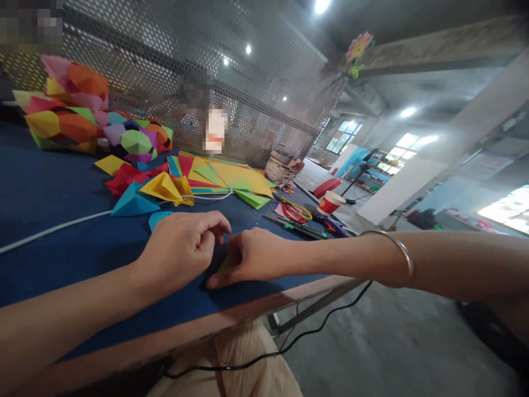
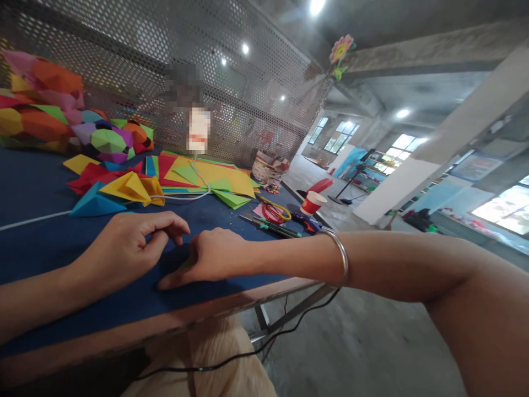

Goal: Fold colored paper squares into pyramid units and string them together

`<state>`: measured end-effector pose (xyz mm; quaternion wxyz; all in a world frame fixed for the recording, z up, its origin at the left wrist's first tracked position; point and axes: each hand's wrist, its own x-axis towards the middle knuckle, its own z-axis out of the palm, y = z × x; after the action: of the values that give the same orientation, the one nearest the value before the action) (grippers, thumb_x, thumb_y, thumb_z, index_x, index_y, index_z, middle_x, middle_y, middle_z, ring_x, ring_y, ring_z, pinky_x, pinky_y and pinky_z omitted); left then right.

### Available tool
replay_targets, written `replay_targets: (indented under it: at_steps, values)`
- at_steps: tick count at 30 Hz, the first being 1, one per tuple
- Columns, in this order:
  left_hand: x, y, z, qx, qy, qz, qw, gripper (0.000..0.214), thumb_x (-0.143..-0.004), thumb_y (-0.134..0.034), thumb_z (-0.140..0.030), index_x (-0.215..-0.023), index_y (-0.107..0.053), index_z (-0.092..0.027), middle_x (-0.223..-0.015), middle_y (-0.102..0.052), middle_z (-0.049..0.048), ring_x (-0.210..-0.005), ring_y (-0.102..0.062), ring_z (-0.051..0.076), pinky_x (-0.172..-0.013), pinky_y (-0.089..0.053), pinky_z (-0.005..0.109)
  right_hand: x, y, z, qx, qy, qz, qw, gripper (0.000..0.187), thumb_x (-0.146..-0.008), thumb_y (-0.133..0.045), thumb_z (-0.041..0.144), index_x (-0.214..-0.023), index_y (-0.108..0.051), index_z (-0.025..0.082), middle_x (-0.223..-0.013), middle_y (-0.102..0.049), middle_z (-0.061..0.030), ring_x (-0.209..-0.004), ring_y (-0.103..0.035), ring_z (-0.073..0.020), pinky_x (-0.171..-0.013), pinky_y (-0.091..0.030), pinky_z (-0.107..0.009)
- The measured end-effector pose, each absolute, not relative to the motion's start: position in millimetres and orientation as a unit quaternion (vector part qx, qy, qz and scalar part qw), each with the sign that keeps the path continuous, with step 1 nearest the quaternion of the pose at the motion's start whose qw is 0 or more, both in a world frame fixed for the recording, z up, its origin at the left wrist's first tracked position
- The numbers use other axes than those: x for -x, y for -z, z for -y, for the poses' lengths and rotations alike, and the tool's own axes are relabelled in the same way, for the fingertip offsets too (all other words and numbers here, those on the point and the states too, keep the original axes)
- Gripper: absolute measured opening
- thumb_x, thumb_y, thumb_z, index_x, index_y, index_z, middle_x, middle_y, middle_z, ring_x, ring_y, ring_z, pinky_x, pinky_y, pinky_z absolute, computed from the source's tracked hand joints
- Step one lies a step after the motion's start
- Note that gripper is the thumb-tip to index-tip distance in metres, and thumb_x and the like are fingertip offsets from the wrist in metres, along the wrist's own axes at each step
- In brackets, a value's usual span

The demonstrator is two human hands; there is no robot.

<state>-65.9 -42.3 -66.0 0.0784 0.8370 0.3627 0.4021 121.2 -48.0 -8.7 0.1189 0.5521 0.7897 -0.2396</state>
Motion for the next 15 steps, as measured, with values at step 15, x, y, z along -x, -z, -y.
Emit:
replay_targets:
  at_steps: [15]
  values:
    - [73.6,80.3,64.7,-0.925,-0.368,-0.097,-0.001,0.025,-0.088,-0.054,-0.012,-0.079,-0.071,-0.028,-0.073,-0.077,0.0004,-0.061,-0.071,0.015,-0.058,-0.052,0.023,-133.9,-0.6,37.9,-0.509,0.339,-0.785,0.1,0.023,-0.078,-0.094,0.014,-0.088,-0.073,0.015,-0.067,-0.063,0.0095,-0.065,-0.059,-0.0081,-0.065,-0.043,-0.019]
